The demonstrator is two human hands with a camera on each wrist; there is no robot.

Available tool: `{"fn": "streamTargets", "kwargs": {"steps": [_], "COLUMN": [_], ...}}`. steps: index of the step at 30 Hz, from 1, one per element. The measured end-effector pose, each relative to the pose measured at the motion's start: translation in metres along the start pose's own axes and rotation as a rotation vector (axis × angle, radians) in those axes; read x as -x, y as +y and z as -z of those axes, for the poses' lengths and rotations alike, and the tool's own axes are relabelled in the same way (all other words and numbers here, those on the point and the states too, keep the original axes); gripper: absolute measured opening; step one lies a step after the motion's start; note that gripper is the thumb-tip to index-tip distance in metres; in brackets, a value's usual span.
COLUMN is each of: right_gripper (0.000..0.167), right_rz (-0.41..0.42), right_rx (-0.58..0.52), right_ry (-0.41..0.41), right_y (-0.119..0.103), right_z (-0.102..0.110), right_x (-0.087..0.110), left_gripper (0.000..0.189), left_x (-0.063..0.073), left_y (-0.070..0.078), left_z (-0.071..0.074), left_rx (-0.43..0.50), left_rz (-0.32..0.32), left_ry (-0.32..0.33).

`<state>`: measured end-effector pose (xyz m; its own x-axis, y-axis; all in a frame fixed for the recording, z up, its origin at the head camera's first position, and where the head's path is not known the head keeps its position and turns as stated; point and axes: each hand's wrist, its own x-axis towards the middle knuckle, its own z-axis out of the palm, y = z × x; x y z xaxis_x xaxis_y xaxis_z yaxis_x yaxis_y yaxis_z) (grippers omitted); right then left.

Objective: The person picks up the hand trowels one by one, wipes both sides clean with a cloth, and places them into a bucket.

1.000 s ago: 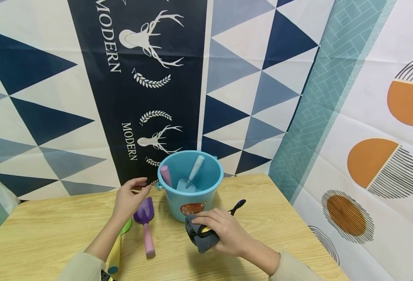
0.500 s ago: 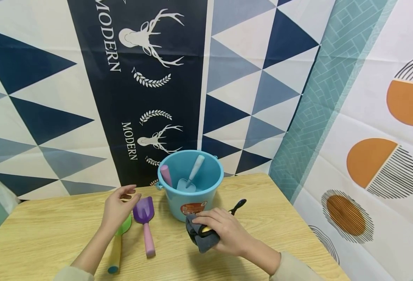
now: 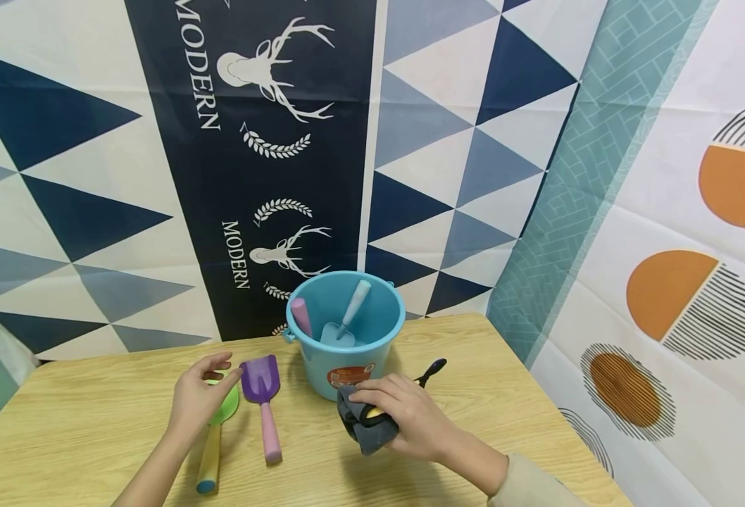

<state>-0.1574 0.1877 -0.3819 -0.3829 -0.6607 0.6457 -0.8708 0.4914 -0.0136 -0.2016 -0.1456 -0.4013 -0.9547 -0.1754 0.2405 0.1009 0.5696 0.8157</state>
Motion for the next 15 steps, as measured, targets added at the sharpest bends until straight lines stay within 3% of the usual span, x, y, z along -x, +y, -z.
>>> {"fn": "streamTargets", "kwargs": {"steps": [8,15], "right_gripper": [0.045,0.045], "right_rz": [-0.008,-0.001], "right_rx": [-0.003,-0.001], "right_ry": [0.009,0.025], "right_y": [0.001,0.003], "right_z": [0.0,0.0], "right_x": [0.001,0.002], "left_gripper": [0.043,0.045], "left_x": [0.01,0.015], "left_y": [-0.007,-0.019], "left_z": [0.006,0.009], "left_rx": [-0.025,-0.057], "left_rz": [0.083,0.113], "left_ry": [-0.04,-0.063]}}
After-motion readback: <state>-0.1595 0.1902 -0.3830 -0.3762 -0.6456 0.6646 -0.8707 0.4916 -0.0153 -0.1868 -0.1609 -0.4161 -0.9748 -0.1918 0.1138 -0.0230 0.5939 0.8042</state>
